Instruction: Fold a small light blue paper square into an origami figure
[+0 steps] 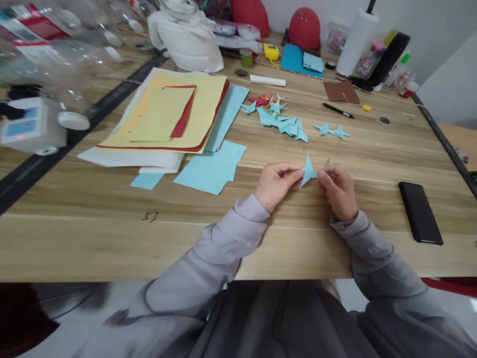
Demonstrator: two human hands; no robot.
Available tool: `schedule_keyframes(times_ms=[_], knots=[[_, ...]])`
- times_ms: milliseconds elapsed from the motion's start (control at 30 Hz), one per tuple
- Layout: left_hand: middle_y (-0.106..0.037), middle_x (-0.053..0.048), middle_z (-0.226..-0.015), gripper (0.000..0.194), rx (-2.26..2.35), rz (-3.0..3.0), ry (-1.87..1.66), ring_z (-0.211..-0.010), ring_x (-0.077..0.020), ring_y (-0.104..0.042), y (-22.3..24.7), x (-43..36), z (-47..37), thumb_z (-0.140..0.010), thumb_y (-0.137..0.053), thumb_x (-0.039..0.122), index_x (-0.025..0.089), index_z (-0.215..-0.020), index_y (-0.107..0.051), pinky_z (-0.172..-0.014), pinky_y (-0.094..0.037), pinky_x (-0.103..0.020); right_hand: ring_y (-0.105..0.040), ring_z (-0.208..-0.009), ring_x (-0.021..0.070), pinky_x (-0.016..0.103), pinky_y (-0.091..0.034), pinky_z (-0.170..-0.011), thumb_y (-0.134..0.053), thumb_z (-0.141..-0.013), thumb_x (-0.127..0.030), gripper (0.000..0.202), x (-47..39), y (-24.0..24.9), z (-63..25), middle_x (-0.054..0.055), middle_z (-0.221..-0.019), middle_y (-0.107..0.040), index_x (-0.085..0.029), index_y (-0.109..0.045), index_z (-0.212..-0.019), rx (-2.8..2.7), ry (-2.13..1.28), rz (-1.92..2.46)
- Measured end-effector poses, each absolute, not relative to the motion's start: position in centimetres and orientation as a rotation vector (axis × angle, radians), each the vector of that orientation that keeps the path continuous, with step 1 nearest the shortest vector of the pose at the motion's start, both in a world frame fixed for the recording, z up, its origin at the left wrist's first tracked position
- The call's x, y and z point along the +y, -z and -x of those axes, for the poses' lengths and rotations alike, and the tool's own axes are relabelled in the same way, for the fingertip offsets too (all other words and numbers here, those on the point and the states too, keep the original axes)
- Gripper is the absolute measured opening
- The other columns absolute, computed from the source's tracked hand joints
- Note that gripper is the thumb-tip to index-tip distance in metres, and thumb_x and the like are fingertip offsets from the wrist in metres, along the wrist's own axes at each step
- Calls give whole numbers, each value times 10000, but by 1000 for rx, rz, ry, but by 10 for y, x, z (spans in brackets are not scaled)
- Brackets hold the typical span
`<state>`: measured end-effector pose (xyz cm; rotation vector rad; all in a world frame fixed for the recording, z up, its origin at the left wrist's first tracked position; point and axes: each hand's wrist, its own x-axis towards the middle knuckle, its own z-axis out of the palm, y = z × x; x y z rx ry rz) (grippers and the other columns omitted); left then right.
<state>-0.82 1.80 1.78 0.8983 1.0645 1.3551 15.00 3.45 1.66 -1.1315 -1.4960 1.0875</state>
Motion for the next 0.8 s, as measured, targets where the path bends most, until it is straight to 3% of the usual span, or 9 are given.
schedule_keyframes(times_ms=[200,367,567,800], knots=[[-726,-31,-693,232,1028,-880,-1258,-601,-124,-637,-17,16,5,-565,-819,287,144,-729,-738,-638,-541,-279,-529,-529,95,241,-445,-522,-755,-680,-461,317,34,-17,-147,-29,-600,-599,-191,-596,-728,-1474,-1321,1063],[-714,-20,-629,170,1063,-973,-1249,-550,-125,-631,-18,17,7,-586,-804,233,152,-722,-742,-619,-541,-285,-577,-537,107,246,-487,-521,-789,-636,-430,324,33,-19,-146,-18,-633,-642,-190,-611,-761,-1433,-1371,1065],[-693,-4,-577,228,997,-919,-1303,-501,-115,-613,-19,16,7,-541,-817,205,152,-750,-745,-580,-530,-280,-576,-528,96,239,-488,-509,-796,-654,-348,259,31,-17,-146,-24,-661,-659,-206,-631,-794,-1386,-1338,955],[-691,-27,-577,190,892,-767,-1262,-509,-148,-632,-22,14,6,-483,-833,202,136,-607,-706,-539,-531,-305,-567,-534,96,253,-481,-527,-796,-663,-313,184,32,-10,-149,-24,-640,-629,-204,-652,-701,-1382,-1371,858]])
